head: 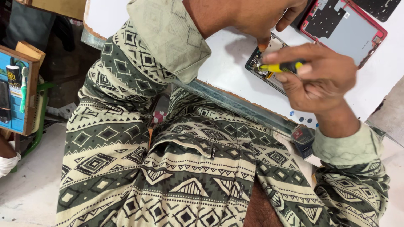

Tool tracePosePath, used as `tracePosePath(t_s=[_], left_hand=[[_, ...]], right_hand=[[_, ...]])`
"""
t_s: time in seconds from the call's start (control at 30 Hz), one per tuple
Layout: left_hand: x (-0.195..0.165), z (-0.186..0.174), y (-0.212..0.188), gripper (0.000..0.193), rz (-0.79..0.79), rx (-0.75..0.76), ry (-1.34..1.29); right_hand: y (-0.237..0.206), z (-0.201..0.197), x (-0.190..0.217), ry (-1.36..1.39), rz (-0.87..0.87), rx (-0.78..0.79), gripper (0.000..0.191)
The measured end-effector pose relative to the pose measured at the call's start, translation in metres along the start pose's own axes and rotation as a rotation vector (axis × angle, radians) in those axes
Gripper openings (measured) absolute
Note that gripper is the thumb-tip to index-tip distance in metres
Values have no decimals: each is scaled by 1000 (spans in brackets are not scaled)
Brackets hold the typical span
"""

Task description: The person repairs a smartphone at a workbench, using a screwdriver to unscrew and pry components from the opened phone body. They hold the phone chassis in one hand while working on the internal board, then reposition the device and continue working on its parts.

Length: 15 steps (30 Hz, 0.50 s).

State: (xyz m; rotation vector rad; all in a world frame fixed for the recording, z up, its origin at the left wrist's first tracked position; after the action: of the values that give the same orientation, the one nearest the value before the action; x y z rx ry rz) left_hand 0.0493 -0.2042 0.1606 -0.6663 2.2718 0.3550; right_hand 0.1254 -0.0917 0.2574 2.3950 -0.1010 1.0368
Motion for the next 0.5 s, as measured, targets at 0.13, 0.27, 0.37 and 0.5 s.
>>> tracePosePath(t_s=[0.13, 0.27, 0.37, 0.5], left_hand=[[3, 1, 1, 50, -14, 23, -7], [2, 2, 2, 50, -17, 8, -20], [1, -1, 2, 51, -6, -1, -9], [3, 3, 3, 50, -37, 26, 30]], right_hand=[[-7, -8, -4, -135, 15, -116, 49], [-4, 0, -9, 126, 42, -15, 41], [2, 1, -6, 2, 14, -45, 62], [5, -5, -3, -42, 57, -43, 64]])
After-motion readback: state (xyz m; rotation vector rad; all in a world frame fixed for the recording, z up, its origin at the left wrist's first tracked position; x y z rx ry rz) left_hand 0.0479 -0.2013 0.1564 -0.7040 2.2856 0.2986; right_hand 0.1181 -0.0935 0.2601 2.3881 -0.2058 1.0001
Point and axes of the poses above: each hand's wrist, its own y-axis towards the middle knuckle, its own z-axis out of the palm, x = y × z, the point moved 6 cm from there along y, towards the middle knuckle, and after that the axes turned 13 degrees about x, right-handed, at the moved point
